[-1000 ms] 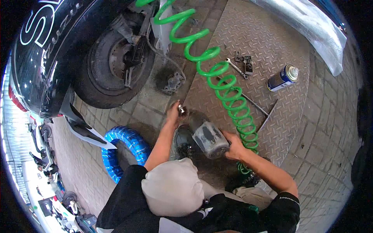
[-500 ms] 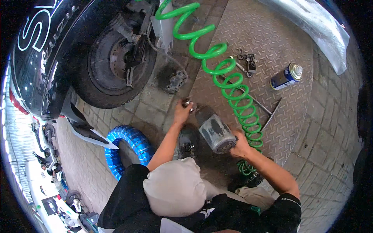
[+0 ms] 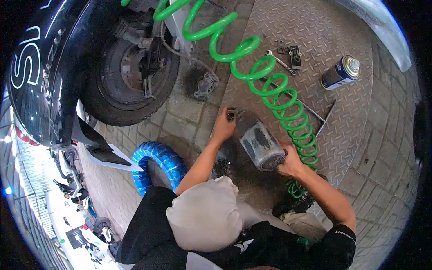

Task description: The person uncoils a green air hose, connects it to a pneumatic impact wrench, and uses the wrench to loosen a bolt on the rear wheel assembly of a black scooter.

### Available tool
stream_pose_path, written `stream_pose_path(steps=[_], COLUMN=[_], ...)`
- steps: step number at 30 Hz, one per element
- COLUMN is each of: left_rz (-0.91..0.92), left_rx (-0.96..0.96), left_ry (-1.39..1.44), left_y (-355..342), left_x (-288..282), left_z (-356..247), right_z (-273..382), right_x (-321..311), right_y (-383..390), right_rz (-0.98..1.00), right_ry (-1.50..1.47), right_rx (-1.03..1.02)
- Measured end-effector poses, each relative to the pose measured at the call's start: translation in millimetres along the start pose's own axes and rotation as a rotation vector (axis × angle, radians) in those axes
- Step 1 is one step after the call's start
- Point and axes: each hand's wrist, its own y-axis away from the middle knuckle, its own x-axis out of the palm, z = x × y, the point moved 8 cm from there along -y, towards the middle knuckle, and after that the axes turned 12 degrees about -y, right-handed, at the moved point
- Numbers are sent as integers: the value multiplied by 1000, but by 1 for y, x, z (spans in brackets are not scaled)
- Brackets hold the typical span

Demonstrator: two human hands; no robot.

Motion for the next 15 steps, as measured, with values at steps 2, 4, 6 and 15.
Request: stream_pose_path(steps=[2,4,6,15], left_rz=[50,92,126,104], left_rx=[-97,-130,-161,-553], left_ry=[376,470,565,807], left_y=[-1,-2,-1,13], left_x=[7,12,12,6], left_z=[9,19,28,49], right_z=[-13,-20,-18,25], right_x=[6,8,11,11], right_y=[0,-1,-2,-17], right_rz=[97,88,83,29], right_ry=[-71,-42,-13,-248], right_rx=[173,162,145,-33])
